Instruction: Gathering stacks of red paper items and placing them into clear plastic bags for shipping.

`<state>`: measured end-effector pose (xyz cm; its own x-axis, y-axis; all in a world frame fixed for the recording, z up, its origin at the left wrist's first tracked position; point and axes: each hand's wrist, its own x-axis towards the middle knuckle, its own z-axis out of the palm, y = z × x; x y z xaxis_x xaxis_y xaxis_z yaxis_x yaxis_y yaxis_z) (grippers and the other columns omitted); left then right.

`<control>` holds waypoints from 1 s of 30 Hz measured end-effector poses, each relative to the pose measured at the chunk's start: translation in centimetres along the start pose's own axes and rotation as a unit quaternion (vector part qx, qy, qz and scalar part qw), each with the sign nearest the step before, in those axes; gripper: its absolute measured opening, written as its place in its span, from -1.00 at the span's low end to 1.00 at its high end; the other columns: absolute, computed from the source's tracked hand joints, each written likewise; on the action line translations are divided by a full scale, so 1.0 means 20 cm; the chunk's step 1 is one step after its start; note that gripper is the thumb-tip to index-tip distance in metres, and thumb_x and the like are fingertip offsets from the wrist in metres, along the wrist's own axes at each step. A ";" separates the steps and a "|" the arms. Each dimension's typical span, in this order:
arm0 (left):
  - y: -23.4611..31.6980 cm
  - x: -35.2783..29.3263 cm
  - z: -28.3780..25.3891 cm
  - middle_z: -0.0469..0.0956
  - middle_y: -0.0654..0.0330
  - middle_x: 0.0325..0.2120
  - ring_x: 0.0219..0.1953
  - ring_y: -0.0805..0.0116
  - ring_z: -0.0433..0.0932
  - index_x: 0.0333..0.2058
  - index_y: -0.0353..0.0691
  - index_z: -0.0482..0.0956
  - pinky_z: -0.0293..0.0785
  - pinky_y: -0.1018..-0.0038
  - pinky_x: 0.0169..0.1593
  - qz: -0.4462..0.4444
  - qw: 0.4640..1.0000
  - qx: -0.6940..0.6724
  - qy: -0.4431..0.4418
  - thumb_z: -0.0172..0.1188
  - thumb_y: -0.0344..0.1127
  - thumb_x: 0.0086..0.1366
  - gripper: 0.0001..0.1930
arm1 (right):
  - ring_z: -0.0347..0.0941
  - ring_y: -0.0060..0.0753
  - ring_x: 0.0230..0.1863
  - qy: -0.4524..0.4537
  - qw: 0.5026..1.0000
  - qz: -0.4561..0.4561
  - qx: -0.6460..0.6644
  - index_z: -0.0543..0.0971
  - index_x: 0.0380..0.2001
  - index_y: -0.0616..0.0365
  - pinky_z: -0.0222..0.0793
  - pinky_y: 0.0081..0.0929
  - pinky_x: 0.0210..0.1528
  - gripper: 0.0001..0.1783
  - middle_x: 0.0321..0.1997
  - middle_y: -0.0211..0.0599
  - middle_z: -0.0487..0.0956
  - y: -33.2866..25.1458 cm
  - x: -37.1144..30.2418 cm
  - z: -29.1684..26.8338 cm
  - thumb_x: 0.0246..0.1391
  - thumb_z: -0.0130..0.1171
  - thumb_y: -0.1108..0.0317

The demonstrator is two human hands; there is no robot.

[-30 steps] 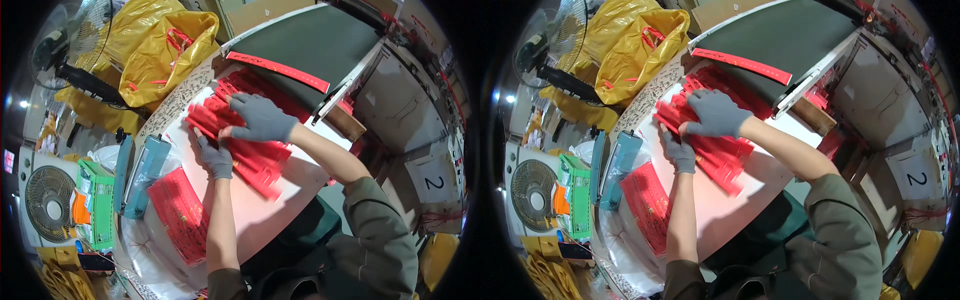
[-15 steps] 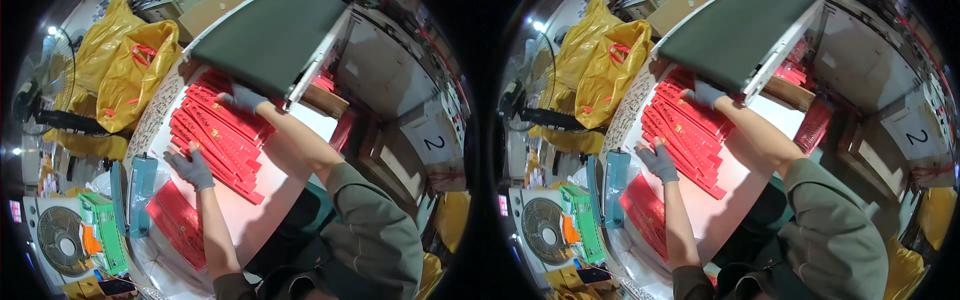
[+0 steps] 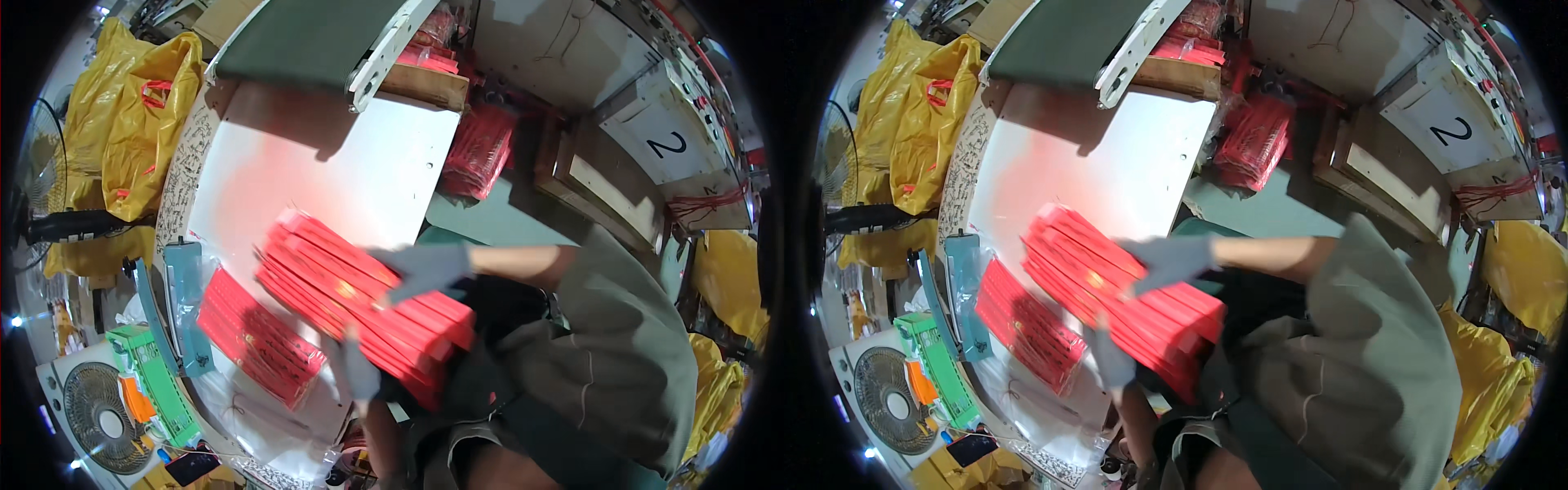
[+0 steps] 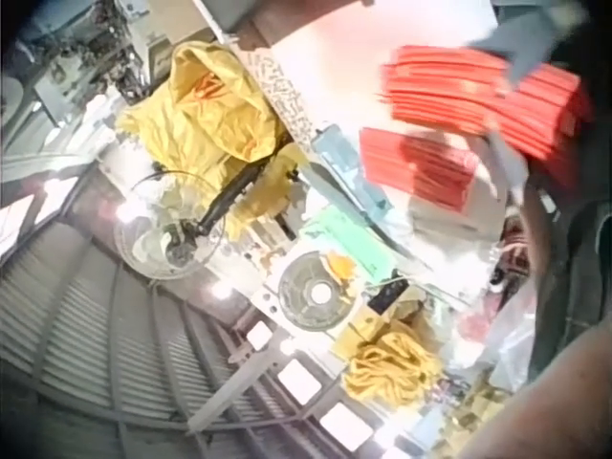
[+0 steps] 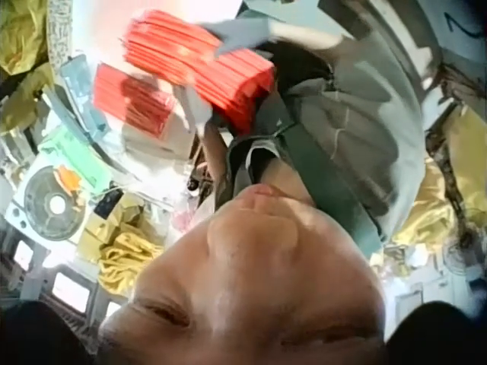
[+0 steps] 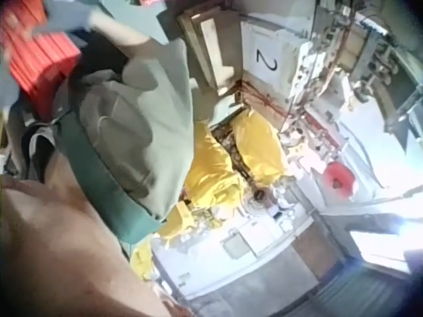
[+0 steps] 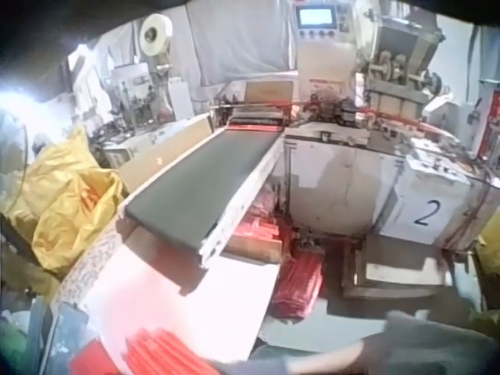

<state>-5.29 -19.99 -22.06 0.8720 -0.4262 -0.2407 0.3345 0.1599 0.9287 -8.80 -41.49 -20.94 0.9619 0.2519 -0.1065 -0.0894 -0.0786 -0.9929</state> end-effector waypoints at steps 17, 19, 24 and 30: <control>0.39 -0.09 -0.29 0.45 0.13 -0.03 -0.07 0.20 0.50 0.09 -0.21 0.32 0.46 0.42 -0.07 0.270 0.881 0.384 -0.053 0.31 -0.04 0.09 -0.34 | 0.50 -0.36 -0.12 -0.003 0.955 -0.259 -0.143 -0.28 0.33 0.18 0.41 -0.42 -0.06 0.36 -0.08 0.03 0.49 -0.55 0.25 0.09 -0.32 0.50 0.13; 0.57 -0.10 -0.21 0.45 0.10 -0.01 -0.06 0.12 0.49 0.11 -0.21 0.31 0.45 0.34 -0.02 0.128 0.930 0.323 -0.122 0.34 0.01 0.05 -0.28 | 0.47 -0.35 -0.08 0.028 0.928 -0.370 -0.025 -0.33 0.34 0.12 0.38 -0.43 -0.02 0.39 -0.01 -0.02 0.44 -0.63 0.27 0.08 -0.32 0.51 0.13; 0.44 -0.15 -0.09 0.26 0.07 0.14 0.15 0.21 0.32 0.24 -0.28 0.05 0.21 0.27 0.21 0.412 0.746 0.519 0.061 0.42 0.00 -0.05 -0.02 | 0.41 -0.32 -0.04 0.056 0.903 -0.422 -0.047 0.09 0.27 0.21 0.31 -0.41 0.05 0.17 -0.02 -0.15 0.42 -0.76 0.23 0.28 -0.39 0.55 0.14; 0.40 -0.33 -0.07 0.31 0.10 0.03 0.07 0.34 0.35 0.23 -0.32 -0.02 0.27 0.46 0.14 0.051 0.993 0.031 -0.106 0.42 -0.30 -0.05 -0.05 | 0.45 -0.41 -0.10 -0.151 0.967 -0.145 0.145 0.50 -0.10 0.34 0.34 -0.49 -0.03 -0.44 -0.07 -0.20 0.49 -0.64 0.20 0.34 -0.22 0.40 0.32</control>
<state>-7.99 -14.69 -13.43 0.8035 -0.5891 -0.0863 0.2201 0.1592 0.9624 -5.66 -32.90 -9.10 0.8419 0.4965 0.2115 0.0621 0.3002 -0.9518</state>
